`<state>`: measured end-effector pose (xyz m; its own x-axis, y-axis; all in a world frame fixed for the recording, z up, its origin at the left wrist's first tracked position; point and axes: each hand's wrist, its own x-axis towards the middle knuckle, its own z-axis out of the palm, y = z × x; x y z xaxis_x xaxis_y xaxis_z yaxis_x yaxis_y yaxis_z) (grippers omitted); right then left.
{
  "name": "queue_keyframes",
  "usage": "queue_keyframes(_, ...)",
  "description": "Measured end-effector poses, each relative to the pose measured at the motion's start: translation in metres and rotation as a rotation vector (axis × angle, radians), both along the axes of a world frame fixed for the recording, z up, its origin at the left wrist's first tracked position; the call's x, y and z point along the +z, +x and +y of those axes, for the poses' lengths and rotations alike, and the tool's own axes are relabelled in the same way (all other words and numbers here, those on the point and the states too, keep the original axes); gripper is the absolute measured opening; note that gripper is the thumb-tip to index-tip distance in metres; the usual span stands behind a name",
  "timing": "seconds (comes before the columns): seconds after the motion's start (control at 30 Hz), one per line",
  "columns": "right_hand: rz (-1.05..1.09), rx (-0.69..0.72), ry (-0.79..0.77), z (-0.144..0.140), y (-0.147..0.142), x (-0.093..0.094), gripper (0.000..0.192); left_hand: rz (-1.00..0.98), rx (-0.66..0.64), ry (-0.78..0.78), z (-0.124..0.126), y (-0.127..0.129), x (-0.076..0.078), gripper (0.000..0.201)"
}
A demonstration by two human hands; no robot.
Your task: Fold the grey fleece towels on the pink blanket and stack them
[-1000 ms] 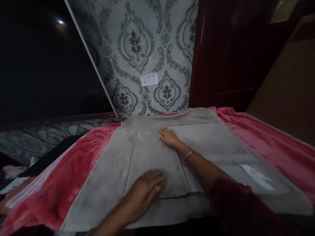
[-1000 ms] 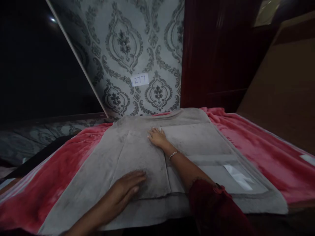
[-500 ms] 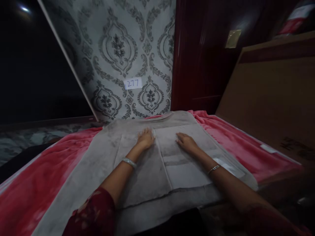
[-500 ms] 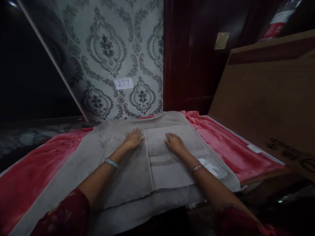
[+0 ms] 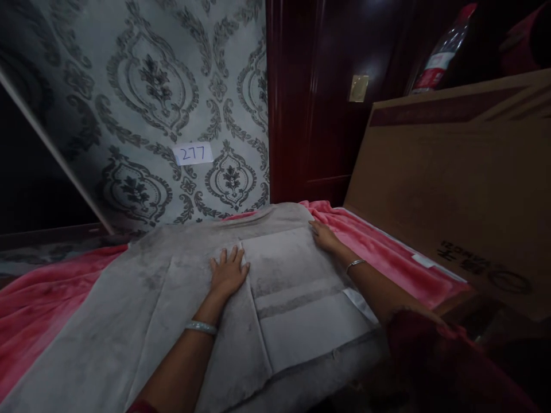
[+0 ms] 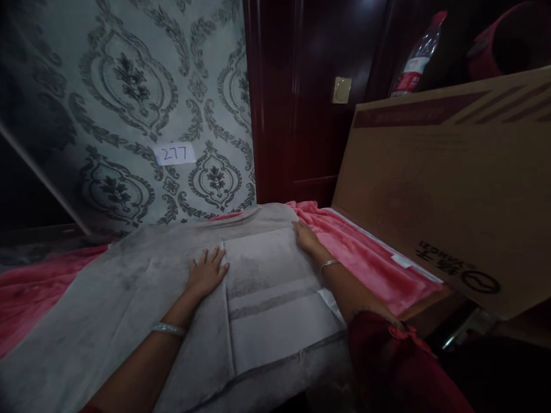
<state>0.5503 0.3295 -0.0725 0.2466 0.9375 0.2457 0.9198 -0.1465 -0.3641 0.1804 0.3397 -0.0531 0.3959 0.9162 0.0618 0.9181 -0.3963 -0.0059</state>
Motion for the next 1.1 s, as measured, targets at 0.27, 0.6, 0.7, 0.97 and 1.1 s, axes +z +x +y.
queue_keyframes(0.27,0.169,-0.049,-0.047,0.034,0.032,-0.004,0.067,0.005,-0.013,-0.006,0.000,0.002,0.001,0.059)
queue_keyframes(0.6,0.460,-0.130,-0.034,0.042,0.050,0.012,0.018,0.015,-0.001,-0.015,0.004,0.003,-0.001,0.059)
queue_keyframes(0.7,0.585,-0.101,0.015,0.028,0.048,0.015,0.024,0.027,0.002,-0.015,0.007,0.003,-0.003,0.060)
queue_keyframes(0.97,0.872,-0.086,-0.243,-0.048,0.046,0.015,0.046,0.039,-0.014,-0.005,0.008,0.005,-0.001,0.061)
queue_keyframes(1.1,0.858,-0.072,-0.226,-0.090,0.035,0.013,0.039,0.022,-0.024,-0.011,0.008,0.006,0.001,0.061)
